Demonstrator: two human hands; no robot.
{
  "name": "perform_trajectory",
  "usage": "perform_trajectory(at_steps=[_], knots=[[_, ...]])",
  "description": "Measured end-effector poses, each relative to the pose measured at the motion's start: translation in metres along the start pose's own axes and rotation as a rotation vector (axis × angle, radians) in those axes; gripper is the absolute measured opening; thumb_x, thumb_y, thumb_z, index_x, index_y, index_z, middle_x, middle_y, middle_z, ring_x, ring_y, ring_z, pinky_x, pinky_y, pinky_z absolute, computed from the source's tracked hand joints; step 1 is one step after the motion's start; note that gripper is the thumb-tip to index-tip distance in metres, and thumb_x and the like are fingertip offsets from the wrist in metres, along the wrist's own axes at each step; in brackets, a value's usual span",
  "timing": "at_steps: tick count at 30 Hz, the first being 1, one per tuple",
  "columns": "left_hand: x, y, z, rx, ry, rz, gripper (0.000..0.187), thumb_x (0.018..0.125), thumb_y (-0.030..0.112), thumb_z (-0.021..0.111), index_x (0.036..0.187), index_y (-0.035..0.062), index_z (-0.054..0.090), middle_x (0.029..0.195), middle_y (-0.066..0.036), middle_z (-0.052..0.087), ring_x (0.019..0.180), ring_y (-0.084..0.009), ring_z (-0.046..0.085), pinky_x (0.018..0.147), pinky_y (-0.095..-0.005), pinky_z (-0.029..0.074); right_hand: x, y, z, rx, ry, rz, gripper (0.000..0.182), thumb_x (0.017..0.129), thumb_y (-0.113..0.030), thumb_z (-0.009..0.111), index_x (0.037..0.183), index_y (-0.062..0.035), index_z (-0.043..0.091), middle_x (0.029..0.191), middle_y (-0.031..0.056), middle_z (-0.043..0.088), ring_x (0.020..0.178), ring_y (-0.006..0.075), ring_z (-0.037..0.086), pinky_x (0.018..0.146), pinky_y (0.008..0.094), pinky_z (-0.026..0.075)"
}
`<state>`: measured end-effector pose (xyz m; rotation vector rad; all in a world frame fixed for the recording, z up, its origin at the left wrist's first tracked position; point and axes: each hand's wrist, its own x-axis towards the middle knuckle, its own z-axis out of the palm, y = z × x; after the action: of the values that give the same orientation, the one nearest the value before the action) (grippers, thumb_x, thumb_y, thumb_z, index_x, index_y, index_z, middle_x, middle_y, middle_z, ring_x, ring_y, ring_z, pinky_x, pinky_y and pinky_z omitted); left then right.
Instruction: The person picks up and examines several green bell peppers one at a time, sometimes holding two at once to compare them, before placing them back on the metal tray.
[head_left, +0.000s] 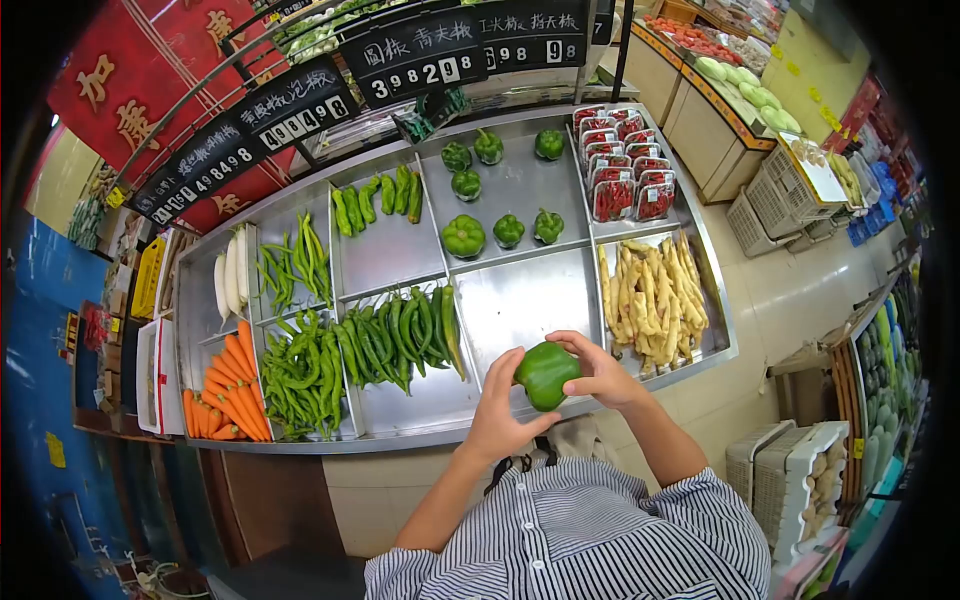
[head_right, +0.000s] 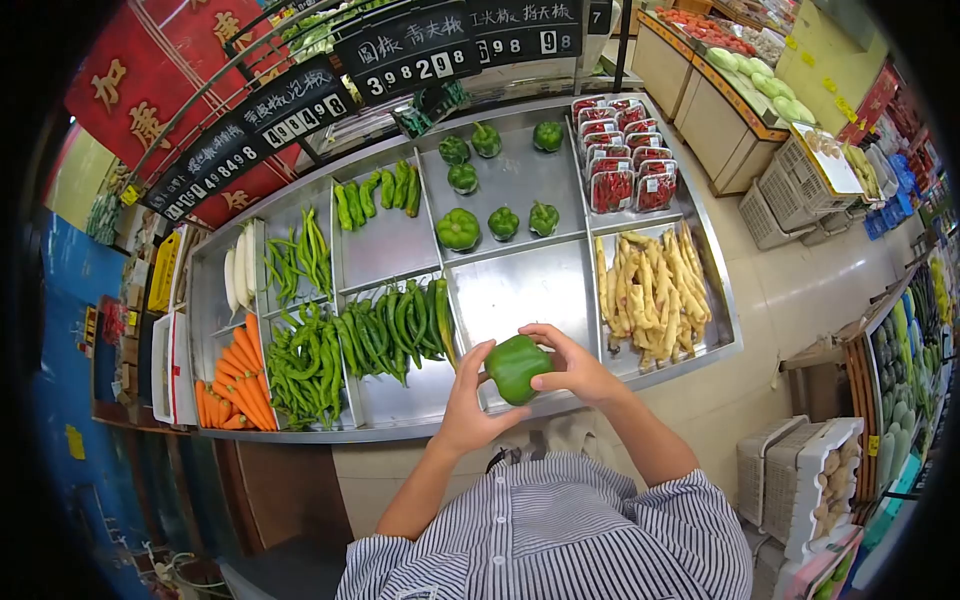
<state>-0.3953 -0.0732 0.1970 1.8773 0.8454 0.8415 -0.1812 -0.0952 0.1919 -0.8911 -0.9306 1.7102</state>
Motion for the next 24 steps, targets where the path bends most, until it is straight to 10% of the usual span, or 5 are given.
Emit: perform_trajectory(at_steps=[9,16,24], knots=[[-0.041,-0.068,0.011,-0.002,0.137,-0.556,0.076,0.078,0.029,0.077,0.139,0.0036,0.039,0.146,-0.021,0.031,0.134,-0.0353,0.034,0.102,-0.0452,0.04,0.059,-0.047,-0.09,-0.321,0.368,-0.117,0.09,0.064,-0.004,0.08,0.141,-0.0023,0.034,0.133,0.0131,0.042,0.114,0.0244,0.052,0.096,0.0347,0.046],[-0.089,-0.11,0.037,0.146,0.244,-0.799,0.055,0.083,0.028,0.072,0.128,0.0043,0.05,0.144,-0.021,0.034,0.13,-0.0363,0.04,0.095,-0.0447,0.045,0.182,-0.065,-0.218,-1.257,0.587,-0.339,0.086,0.062,-0.021,0.082,0.134,-0.0002,0.041,0.125,0.0206,0.05,0.109,0.036,0.055,0.093,0.0411,0.047],[-0.081,-0.085,0.047,0.093,0.338,-1.028,0.045,0.086,0.024,0.069,0.124,0.0055,0.053,0.143,-0.019,0.036,0.127,-0.0354,0.043,0.09,-0.0435,0.049,0.29,-0.035,-0.284,-1.265,0.548,-0.164,0.081,0.063,-0.026,0.081,0.132,-0.0051,0.045,0.12,0.0176,0.051,0.109,0.0368,0.054,0.092,0.0418,0.047]])
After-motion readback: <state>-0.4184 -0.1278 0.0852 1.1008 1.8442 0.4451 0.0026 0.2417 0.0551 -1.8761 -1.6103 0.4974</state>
